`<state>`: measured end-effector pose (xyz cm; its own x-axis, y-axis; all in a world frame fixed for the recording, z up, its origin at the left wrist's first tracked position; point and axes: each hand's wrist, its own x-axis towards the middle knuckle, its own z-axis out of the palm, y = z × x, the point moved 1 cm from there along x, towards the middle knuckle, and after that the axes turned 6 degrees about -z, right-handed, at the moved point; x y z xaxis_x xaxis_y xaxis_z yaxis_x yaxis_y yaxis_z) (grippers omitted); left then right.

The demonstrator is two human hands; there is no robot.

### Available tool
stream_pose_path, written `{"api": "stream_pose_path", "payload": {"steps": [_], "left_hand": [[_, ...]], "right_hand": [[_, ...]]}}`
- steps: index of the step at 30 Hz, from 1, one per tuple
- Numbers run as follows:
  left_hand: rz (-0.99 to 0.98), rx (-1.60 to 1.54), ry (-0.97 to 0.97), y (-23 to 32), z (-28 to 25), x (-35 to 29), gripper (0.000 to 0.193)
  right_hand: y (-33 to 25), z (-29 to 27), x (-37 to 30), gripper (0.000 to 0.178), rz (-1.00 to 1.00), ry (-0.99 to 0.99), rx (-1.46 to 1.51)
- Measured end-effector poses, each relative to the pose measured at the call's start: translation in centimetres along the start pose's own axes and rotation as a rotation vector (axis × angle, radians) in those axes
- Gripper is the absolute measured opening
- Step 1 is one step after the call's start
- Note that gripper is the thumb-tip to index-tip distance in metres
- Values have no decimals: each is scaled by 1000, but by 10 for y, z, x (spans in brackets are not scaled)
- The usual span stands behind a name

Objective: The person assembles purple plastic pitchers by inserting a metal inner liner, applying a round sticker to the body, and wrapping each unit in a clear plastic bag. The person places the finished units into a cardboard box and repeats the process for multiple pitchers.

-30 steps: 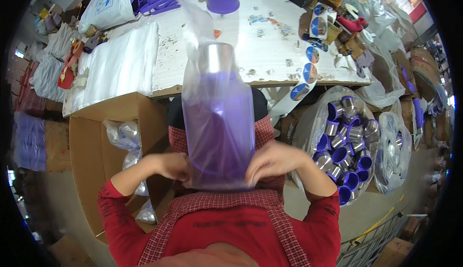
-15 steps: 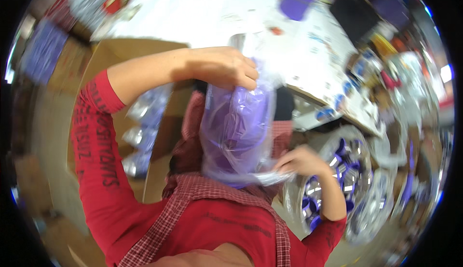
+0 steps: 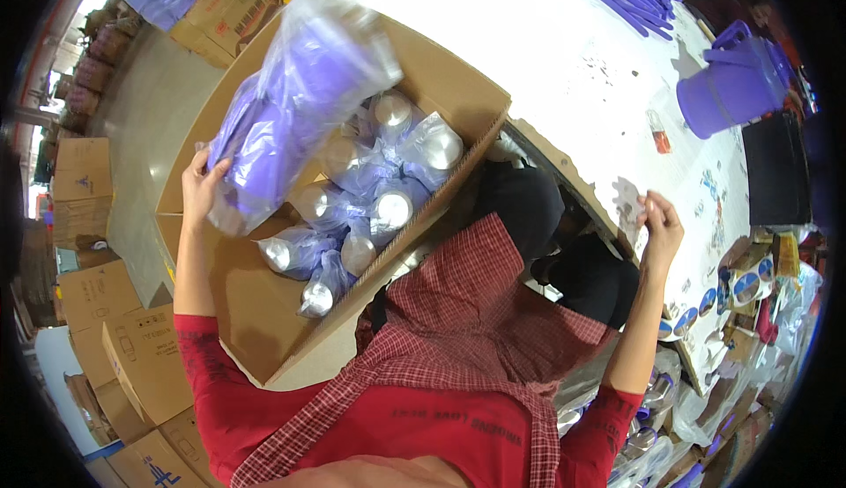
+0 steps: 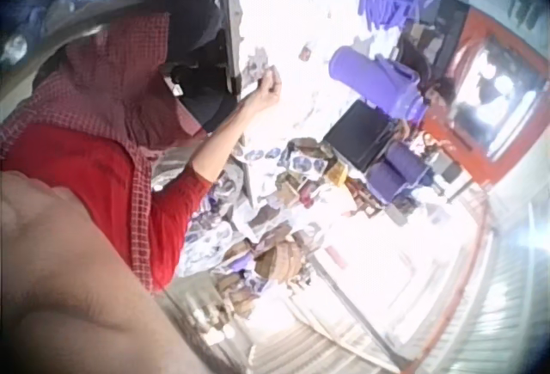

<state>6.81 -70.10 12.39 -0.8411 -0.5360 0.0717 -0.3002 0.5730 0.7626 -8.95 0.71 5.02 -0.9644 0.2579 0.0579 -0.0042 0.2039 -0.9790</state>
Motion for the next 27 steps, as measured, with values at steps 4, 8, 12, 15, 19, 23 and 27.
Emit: {"api": "stream_pose_path", "payload": {"steps": [4, 8, 12, 15, 19, 23, 27], "left_hand": [[-58, 524, 91, -75, 47, 83, 33], [206, 899, -225, -133, 191, 146, 23], [385, 877, -246, -193, 295, 171, 20], [414, 850, -355, -233, 324, 169, 27], [438, 823, -412, -260, 332, 158, 20], [305, 678, -278, -259, 335, 151, 22], [194, 498, 179, -257, 326, 144, 25]], "right_hand": [[29, -5, -5, 21, 22, -71, -39], [24, -5, -10, 19, 65, -82, -158], [8, -21, -19, 18, 146, -106, -291], [7, -38, -22, 18, 179, 4, -355], [16, -37, -19, 17, 230, 17, -242], [19, -16, -18, 13, 303, -29, -171], [12, 0, -19, 13, 292, -101, -211]]}}
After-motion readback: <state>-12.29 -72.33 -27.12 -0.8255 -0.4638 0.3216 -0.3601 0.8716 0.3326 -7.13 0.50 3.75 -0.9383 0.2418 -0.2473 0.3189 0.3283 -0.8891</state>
